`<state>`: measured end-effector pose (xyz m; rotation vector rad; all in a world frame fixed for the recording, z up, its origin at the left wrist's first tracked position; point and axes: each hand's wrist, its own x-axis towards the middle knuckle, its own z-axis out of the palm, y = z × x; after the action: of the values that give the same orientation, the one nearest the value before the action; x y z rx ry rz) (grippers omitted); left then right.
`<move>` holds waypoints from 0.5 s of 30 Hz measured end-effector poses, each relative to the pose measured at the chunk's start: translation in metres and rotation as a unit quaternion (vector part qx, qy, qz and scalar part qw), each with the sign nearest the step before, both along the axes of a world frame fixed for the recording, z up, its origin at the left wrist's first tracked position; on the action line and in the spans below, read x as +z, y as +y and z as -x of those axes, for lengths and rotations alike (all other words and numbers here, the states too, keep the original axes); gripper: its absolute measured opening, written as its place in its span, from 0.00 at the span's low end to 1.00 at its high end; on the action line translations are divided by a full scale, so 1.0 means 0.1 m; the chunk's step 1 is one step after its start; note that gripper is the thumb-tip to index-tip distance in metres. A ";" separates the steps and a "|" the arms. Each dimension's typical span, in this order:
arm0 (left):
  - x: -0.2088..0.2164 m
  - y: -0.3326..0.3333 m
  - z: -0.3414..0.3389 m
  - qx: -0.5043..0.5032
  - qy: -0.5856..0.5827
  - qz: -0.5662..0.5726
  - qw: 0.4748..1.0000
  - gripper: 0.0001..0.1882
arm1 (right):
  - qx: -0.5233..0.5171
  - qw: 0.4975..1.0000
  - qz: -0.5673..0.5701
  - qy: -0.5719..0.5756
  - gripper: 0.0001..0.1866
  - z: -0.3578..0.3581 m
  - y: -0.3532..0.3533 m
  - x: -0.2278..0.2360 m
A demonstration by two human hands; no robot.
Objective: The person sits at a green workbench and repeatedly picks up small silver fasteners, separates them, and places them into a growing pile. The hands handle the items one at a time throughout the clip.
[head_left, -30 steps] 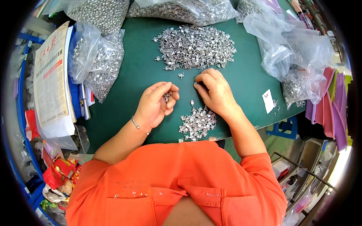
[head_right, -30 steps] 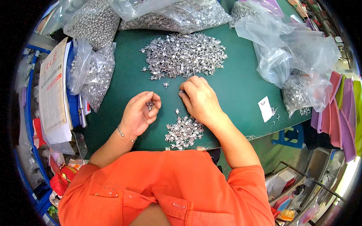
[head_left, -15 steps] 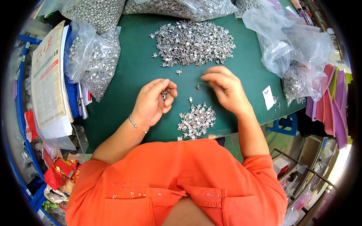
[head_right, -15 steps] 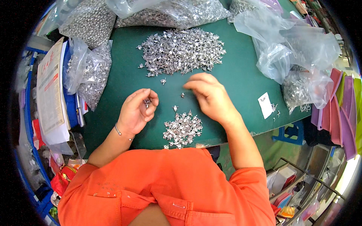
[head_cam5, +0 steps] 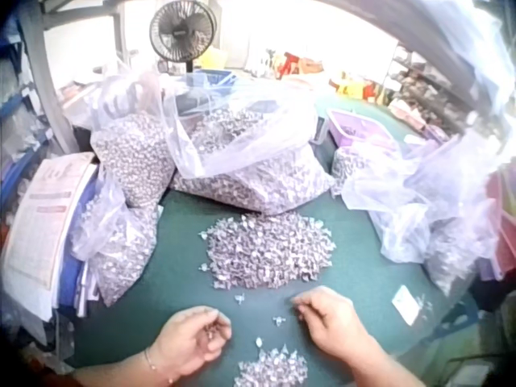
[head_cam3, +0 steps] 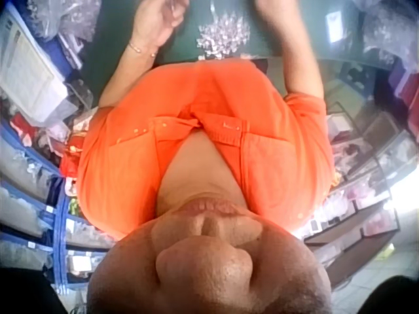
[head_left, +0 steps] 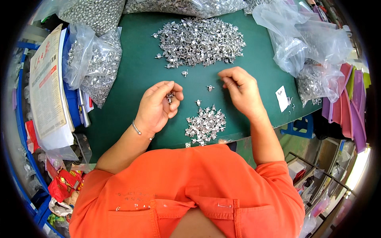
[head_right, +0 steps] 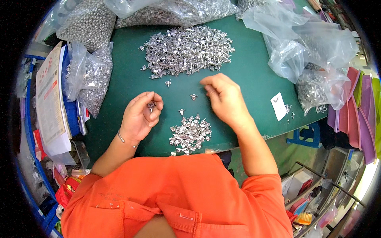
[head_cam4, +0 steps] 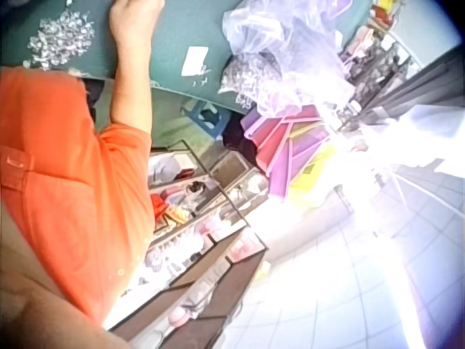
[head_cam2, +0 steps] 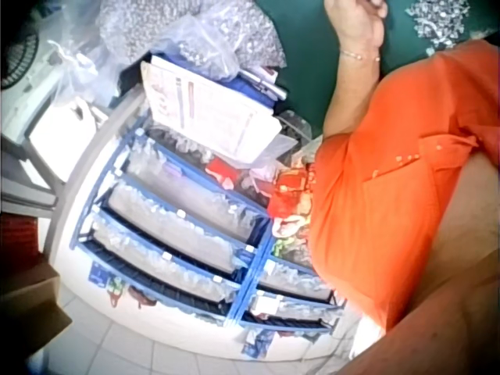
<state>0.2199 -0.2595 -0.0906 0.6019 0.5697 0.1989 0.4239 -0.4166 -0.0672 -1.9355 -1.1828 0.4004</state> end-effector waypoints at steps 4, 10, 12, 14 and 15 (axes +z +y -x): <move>0.00 0.01 0.00 -0.001 -0.004 0.005 1.000 0.14 | 0.008 1.000 0.015 0.007 0.08 0.13 0.04 -0.02; -0.01 0.00 0.00 -0.003 -0.006 0.005 1.000 0.15 | 0.088 0.990 -0.025 -0.106 0.08 0.16 0.03 -0.07; -0.01 0.01 0.00 -0.003 -0.007 0.003 1.000 0.15 | 0.098 0.994 0.049 -0.014 0.07 0.14 0.01 0.03; -0.01 0.01 0.01 0.000 -0.006 0.000 1.000 0.15 | 0.182 0.978 0.081 0.069 0.03 0.04 -0.02 0.11; -0.01 0.00 0.01 0.000 -0.006 -0.001 1.000 0.15 | 0.229 0.958 0.109 0.134 0.02 -0.02 -0.05 0.18</move>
<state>0.2193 -0.2590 -0.0911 0.6034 0.5584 0.2023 0.4257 -0.4213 -0.0496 -1.7007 -1.4447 1.0434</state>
